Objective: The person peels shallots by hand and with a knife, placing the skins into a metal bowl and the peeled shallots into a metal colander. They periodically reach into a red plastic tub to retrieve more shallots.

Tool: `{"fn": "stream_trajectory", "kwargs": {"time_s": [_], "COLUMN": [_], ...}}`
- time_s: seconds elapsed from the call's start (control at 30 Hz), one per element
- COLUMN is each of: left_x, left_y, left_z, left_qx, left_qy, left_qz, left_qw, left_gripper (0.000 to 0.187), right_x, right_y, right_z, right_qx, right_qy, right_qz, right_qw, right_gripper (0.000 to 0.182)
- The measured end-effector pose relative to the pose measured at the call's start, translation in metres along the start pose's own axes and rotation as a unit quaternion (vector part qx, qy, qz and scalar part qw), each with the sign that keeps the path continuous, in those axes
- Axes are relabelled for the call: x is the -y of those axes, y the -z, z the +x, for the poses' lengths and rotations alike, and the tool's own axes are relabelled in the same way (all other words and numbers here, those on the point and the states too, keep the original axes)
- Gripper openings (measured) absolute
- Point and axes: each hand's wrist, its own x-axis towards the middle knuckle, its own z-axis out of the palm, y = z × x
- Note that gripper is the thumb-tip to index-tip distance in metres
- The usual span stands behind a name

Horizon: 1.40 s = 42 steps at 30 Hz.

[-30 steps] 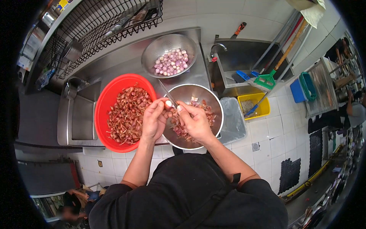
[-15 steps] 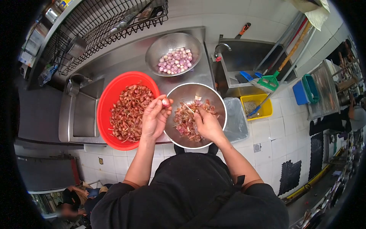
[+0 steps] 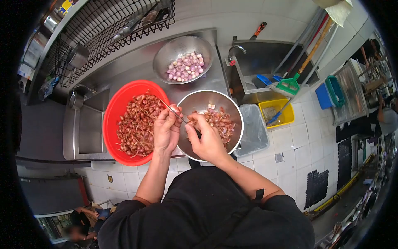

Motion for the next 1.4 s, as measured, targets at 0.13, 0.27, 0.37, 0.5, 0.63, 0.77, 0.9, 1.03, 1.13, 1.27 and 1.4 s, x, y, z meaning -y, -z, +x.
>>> {"fn": "stream_trajectory", "kwargs": {"time_s": [0.13, 0.27, 0.37, 0.5, 0.63, 0.77, 0.9, 1.03, 1.13, 1.27, 1.4], "left_x": [0.006, 0.004, 0.002, 0.002, -0.002, -0.007, -0.012, -0.007, -0.005, -0.009, -0.016], "left_y": [-0.004, -0.008, -0.008, -0.009, -0.012, -0.008, -0.011, -0.002, -0.003, -0.004, -0.004], "left_z": [-0.004, -0.003, -0.005, -0.005, -0.005, -0.005, -0.008, -0.005, -0.007, -0.008, -0.010], "left_qx": [0.019, 0.035, 0.028, 0.019, 0.012, 0.026, 0.031, 0.040, 0.031, 0.029, 0.045], "left_qy": [0.015, 0.013, 0.006, -0.022, -0.049, -0.050, -0.006, -0.023, -0.042, -0.057, -0.053], "left_qz": [-0.050, -0.055, -0.063, -0.061, -0.032, 0.017, 0.023, -0.014, -0.004, 0.042, 0.071], "left_qw": [0.998, 0.998, 0.998, 0.998, 0.998, 0.998, 0.999, 0.999, 0.999, 0.997, 0.995], "left_gripper": [0.021, 0.019, 0.019, 0.020, 0.019, 0.024, 0.025, 0.023, 0.022, 0.023, 0.025], "right_x": [0.003, 0.010, 0.007, 0.008, 0.011, 0.007, -0.002, 0.022, 0.015, 0.008, 0.007], "right_y": [0.010, 0.011, 0.006, 0.007, 0.009, 0.010, 0.017, 0.021, 0.010, 0.009, 0.013], "right_z": [0.002, 0.005, 0.006, 0.013, 0.014, 0.019, 0.023, 0.016, 0.016, 0.019, 0.016], "right_qx": [0.030, 0.045, 0.002, 0.003, 0.033, 0.041, 0.028, 0.083, 0.073, 0.043, 0.060], "right_qy": [-0.027, -0.049, 0.081, 0.149, 0.110, 0.081, -0.037, -0.067, -0.013, 0.120, 0.065], "right_qz": [0.023, 0.014, 0.028, -0.040, -0.065, 0.032, 0.157, 0.111, 0.075, 0.024, 0.077], "right_qw": [0.999, 0.998, 0.996, 0.988, 0.991, 0.995, 0.987, 0.988, 0.994, 0.992, 0.993], "right_gripper": [0.028, 0.030, 0.037, 0.040, 0.036, 0.034, 0.032, 0.033, 0.034, 0.033, 0.031]}}
